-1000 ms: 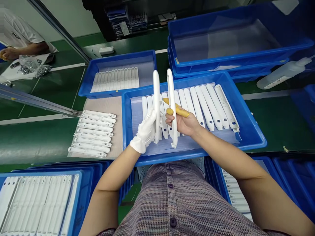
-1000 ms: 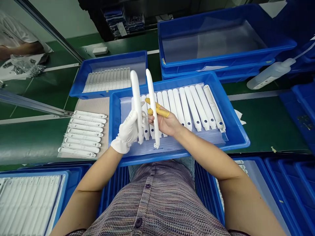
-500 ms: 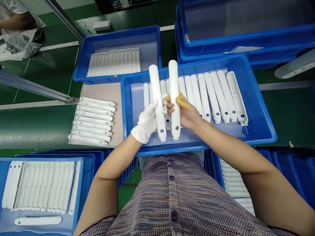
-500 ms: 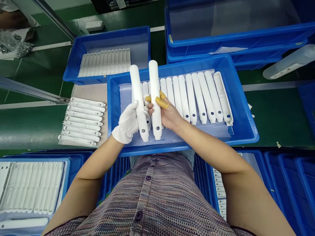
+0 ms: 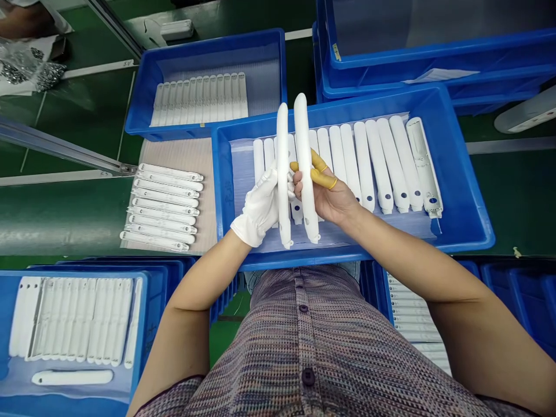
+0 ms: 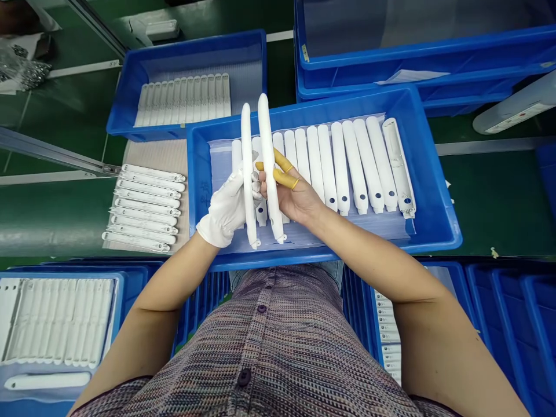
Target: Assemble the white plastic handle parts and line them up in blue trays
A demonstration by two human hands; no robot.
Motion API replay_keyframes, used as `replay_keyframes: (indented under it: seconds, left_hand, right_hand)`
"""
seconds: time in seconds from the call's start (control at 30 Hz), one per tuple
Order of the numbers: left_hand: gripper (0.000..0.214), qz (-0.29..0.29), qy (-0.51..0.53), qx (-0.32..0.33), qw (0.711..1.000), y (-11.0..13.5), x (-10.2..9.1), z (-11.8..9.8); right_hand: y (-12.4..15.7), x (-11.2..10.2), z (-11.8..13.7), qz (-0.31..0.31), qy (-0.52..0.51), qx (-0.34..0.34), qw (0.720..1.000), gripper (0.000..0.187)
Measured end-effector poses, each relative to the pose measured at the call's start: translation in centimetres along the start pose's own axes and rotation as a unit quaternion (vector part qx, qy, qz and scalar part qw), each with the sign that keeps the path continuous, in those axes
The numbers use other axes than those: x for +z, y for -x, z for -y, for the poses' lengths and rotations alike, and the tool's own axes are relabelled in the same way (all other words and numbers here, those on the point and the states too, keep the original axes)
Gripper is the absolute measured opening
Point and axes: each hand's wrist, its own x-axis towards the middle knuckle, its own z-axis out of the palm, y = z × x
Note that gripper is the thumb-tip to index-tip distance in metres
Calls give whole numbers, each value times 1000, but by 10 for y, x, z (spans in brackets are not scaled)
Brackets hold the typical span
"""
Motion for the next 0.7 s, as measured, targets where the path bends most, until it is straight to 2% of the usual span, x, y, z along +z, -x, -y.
replay_keyframes:
  seconds: [0.1, 0.17, 0.27, 0.33, 0.47, 0.57, 0.63, 0.7]
  left_hand:
    - [34, -14, -2, -2, 1000, 0, 2, 0]
    - [33, 1, -24, 8, 1000, 2, 0, 1]
    - [29, 68, -56, 42, 995, 5, -7, 0]
    - [25, 120, -64, 44, 990, 7, -10, -1]
    - [33, 166, -85, 30, 982, 5, -12, -1]
    - [43, 154, -123, 42, 979, 1, -13, -1]
    - [51, 112, -190, 91, 971, 0, -19, -6]
    - [57, 50, -305, 161, 937, -2, -32, -16]
  right_hand:
    - [1, -1, -4, 0, 4, 1, 1000, 56]
    - [4, 0, -6, -6, 27, -16, 999, 59]
    - [13, 4, -8, -27, 109, -89, 990, 54]
    - [18, 7, -9, -51, 186, -149, 970, 47]
    - [22, 9, -12, -81, 276, -207, 935, 39]
    - [22, 8, -12, -84, 270, -226, 932, 39]
    - [21, 6, -11, -82, 252, -213, 940, 42]
    - [21, 4, -9, -75, 228, -173, 955, 48]
